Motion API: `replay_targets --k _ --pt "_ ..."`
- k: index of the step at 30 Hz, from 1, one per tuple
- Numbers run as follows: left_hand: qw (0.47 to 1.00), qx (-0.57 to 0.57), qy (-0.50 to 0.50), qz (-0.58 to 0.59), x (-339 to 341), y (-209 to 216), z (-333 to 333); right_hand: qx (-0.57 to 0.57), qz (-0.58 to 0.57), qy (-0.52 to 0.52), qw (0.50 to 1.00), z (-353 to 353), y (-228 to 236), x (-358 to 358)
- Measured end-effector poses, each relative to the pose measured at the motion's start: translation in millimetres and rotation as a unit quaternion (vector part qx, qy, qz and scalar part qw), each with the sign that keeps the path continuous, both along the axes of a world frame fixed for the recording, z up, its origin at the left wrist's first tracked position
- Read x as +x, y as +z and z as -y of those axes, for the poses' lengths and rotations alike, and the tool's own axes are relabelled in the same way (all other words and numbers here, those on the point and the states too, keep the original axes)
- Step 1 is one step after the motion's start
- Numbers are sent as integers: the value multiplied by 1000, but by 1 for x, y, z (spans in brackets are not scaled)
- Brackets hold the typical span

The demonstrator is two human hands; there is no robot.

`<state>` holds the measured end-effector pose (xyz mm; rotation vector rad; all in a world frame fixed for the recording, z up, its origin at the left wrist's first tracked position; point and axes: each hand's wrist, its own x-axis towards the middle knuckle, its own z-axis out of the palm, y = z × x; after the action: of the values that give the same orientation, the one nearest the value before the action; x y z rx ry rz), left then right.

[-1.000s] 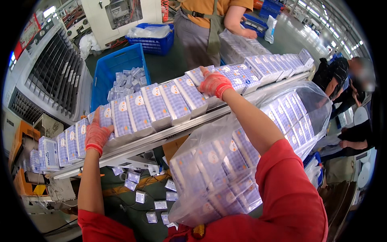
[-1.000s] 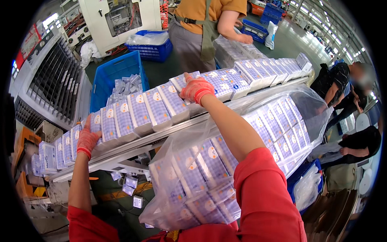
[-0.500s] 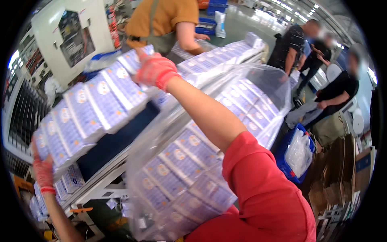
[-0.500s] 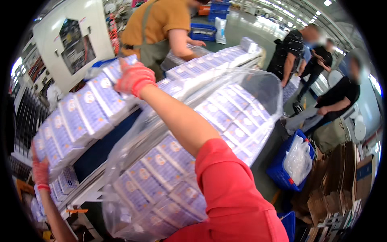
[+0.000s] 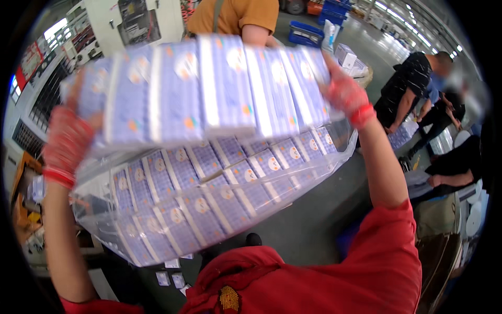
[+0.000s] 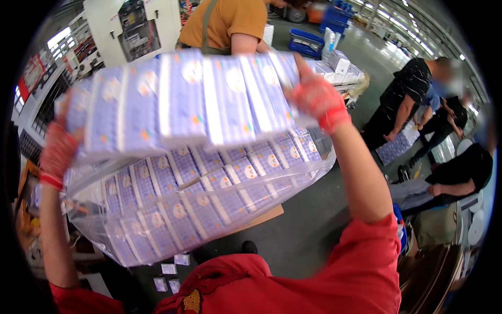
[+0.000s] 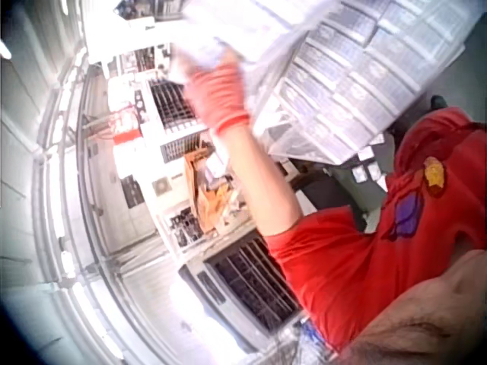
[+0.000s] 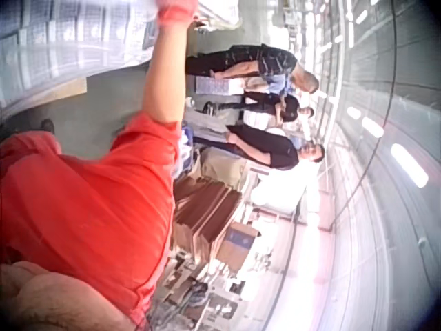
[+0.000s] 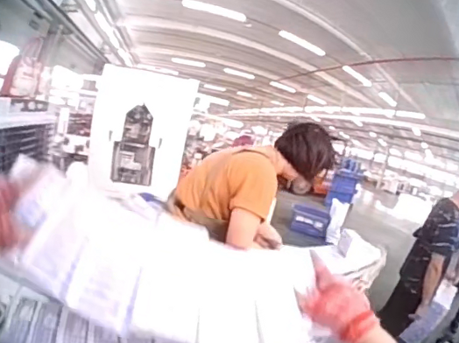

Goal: The person packs paper product units from a conveyor belt into a large plastic bag by hand.

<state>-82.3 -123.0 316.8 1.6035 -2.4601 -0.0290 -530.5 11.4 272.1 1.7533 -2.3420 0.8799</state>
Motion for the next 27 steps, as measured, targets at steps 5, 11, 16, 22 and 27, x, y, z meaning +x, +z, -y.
replay_targets --k 5,11,16,22,27 --pt "990 -6 130 50 -53 -107 -97 275 -33 -118 954 -65 -41 9" --pt "962 42 18 -269 41 -138 -118 208 -33 -12 978 -101 -46 -18" --pt "955 217 17 -200 62 -118 -153 164 92 250 950 -137 -28 -27" --pt "960 112 -6 258 48 -83 -151 342 -385 195 835 -122 -12 -45" --pt "935 172 -159 267 62 -30 -161 297 -130 168 931 -114 19 -60"
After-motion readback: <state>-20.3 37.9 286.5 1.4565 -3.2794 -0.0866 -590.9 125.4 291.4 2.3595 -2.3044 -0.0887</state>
